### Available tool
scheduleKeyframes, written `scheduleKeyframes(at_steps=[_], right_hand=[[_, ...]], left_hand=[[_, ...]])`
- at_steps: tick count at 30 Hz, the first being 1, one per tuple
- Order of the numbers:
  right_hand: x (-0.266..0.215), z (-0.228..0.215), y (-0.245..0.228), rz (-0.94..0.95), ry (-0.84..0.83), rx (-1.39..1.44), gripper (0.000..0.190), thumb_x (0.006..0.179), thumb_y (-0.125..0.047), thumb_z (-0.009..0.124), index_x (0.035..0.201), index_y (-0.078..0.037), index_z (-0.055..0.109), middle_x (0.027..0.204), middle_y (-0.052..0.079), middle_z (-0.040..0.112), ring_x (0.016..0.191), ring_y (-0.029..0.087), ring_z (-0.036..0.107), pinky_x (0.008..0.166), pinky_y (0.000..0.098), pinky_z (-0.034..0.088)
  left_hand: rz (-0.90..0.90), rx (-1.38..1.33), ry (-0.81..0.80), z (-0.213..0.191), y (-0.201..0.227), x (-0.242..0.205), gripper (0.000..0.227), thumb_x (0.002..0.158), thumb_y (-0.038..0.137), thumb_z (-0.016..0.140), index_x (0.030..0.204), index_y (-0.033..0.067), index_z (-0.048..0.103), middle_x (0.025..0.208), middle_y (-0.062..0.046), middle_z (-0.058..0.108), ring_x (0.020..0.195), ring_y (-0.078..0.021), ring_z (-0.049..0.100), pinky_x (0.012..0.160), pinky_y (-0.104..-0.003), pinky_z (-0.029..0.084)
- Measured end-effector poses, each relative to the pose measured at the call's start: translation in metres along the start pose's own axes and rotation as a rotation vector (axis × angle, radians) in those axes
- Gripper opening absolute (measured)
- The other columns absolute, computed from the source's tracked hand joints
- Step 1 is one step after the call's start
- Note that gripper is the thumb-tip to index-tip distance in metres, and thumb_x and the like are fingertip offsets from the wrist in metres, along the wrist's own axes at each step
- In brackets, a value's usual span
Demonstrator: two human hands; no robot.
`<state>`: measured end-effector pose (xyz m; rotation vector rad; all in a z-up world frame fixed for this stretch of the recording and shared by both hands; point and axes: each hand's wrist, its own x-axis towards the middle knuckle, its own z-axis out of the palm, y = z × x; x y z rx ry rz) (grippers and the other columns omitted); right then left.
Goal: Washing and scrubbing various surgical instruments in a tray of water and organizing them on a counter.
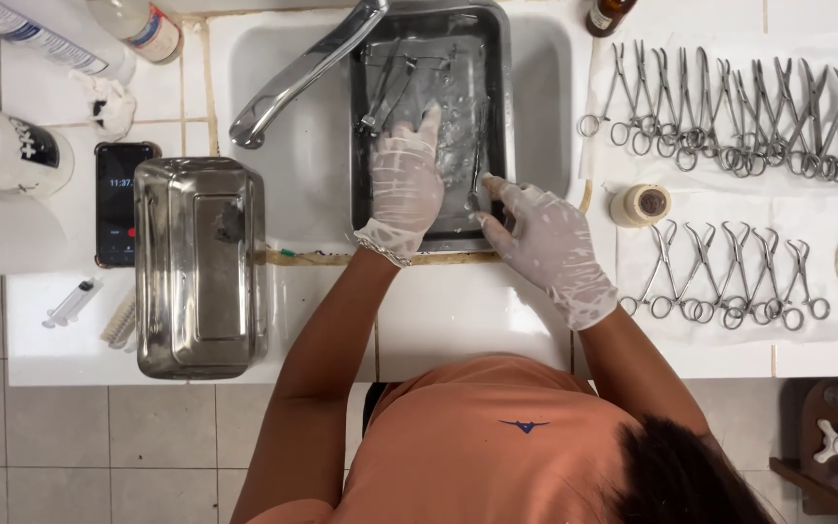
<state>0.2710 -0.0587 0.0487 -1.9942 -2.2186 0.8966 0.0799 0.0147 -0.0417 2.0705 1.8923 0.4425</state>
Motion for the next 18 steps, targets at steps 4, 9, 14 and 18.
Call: scheduleKeyframes(at_steps=[4,9,14,18], right_hand=[[0.004,0.009,-0.011,-0.165,0.213,0.036,0.059,0.096,-0.041,0.063,0.151,-0.026,0.051,0.119,0.012,0.068,0.117,0.035,0.065,0.101,0.0511,0.053],[0.021,0.014,-0.009,-0.334,0.512,0.124,0.062,0.094,-0.022,0.070,0.152,-0.008,0.051,0.132,0.024,0.060,0.125,0.046,0.057,0.105,0.0555,0.050],[0.036,0.030,0.011,-0.316,0.328,0.214,0.065,0.086,-0.032,0.075,0.147,-0.022,0.056,0.138,0.011,0.058,0.130,0.035,0.056,0.111,0.0504,0.045],[0.037,0.035,0.022,-0.358,0.355,0.203,0.074,0.076,-0.035,0.084,0.145,-0.024,0.058,0.138,0.009,0.057,0.129,0.035,0.057,0.110,0.0507,0.046]], left_hand=[[0.221,0.318,0.505,-0.027,0.006,-0.011,0.075,0.088,0.004,0.073,0.154,0.0294,0.047,0.094,-0.006,0.061,0.086,-0.0279,0.066,0.073,-0.040,0.057],[0.249,-0.272,0.408,-0.038,0.033,-0.032,0.069,0.091,-0.007,0.066,0.154,0.0169,0.049,0.105,-0.020,0.060,0.090,-0.0455,0.064,0.075,-0.052,0.056],[-0.011,-0.840,0.062,0.014,0.031,-0.034,0.080,0.094,-0.003,0.061,0.157,0.0433,0.043,0.096,0.001,0.050,0.083,-0.0159,0.062,0.080,-0.031,0.061],[-0.028,-0.884,0.054,-0.003,0.036,-0.042,0.071,0.095,0.001,0.064,0.146,0.0488,0.054,0.095,0.007,0.051,0.082,-0.0091,0.064,0.077,-0.027,0.062]])
